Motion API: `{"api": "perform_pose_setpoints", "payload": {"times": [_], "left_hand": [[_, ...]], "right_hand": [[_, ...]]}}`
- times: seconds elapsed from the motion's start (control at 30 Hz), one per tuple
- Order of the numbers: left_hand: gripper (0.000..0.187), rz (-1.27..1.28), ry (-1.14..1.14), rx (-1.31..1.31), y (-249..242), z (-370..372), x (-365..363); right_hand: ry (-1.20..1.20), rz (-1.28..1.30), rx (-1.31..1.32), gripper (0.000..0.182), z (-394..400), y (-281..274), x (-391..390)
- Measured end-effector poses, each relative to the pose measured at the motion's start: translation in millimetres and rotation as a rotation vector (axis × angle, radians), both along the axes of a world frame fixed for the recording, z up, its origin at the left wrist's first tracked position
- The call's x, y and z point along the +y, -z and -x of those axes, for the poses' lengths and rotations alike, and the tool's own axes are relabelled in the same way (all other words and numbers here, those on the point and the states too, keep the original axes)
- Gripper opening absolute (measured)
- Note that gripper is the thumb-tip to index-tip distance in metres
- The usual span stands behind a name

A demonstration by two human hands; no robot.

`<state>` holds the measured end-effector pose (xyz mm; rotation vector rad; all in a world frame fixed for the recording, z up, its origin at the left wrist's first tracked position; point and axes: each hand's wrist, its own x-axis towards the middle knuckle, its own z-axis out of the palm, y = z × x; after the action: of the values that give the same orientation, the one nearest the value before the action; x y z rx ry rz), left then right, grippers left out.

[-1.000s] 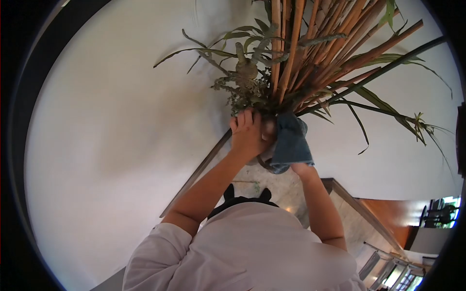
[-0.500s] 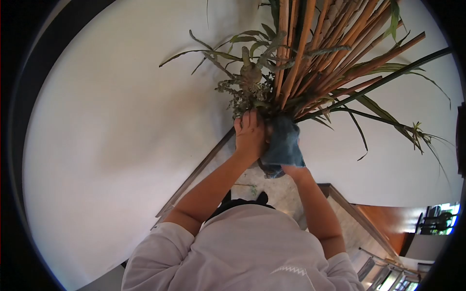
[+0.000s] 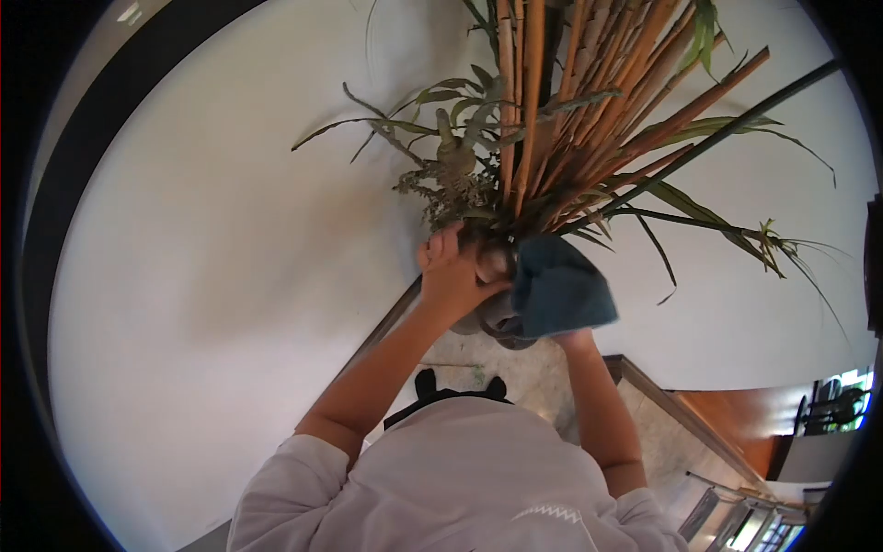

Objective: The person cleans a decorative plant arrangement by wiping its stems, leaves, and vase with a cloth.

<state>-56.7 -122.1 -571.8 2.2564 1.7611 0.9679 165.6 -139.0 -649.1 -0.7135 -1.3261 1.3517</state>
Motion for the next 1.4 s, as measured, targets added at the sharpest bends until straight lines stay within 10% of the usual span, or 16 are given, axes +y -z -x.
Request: {"api": "perform_pose_setpoints", "payload": {"times": [0.03,0.13,0.5,0.73,0.97,1.1,1.3,1.4], "left_hand": [[0.055,-0.017,0.028,-0.032,-0.8,4.1,-2.7],[0.055,0.011,0.217,-0.153,-16.4,-2.6,-13.1],[0.025,0.104,0.502,-0.136,-15.0,-56.2,-30.8],[0.023,-0.145,0.135,-0.182,-7.0,-13.7,-7.6],[0.024,0.350,-0.088,-0.603,97.8,44.0,-9.7],[0.040,0.560,-0.014,-0.776,97.7,18.2,-20.8],[0.048,0.398,-0.045,-0.721,105.2,8.6,-22.3],[0.047,0.454,0.022,-0.848,121.2,20.2,-15.4]], "right_hand": [[-0.064,0.216,0.553,0.046,-20.4,25.2,-10.6],[0.084,-0.122,0.281,0.031,1.7,-34.6,-31.3],[0.103,0.022,0.546,0.065,-19.2,-11.9,-93.5],[0.376,0.346,0.431,0.051,-44.2,63.8,-130.4],[0.657,-0.520,-1.146,0.040,33.3,87.7,-70.6],[0.185,0.059,-0.479,0.050,73.6,120.3,-43.0],[0.230,-0.091,-0.487,0.048,110.1,113.7,-30.3],[0.566,-0.683,-1.209,0.045,109.1,109.0,-23.6]]}}
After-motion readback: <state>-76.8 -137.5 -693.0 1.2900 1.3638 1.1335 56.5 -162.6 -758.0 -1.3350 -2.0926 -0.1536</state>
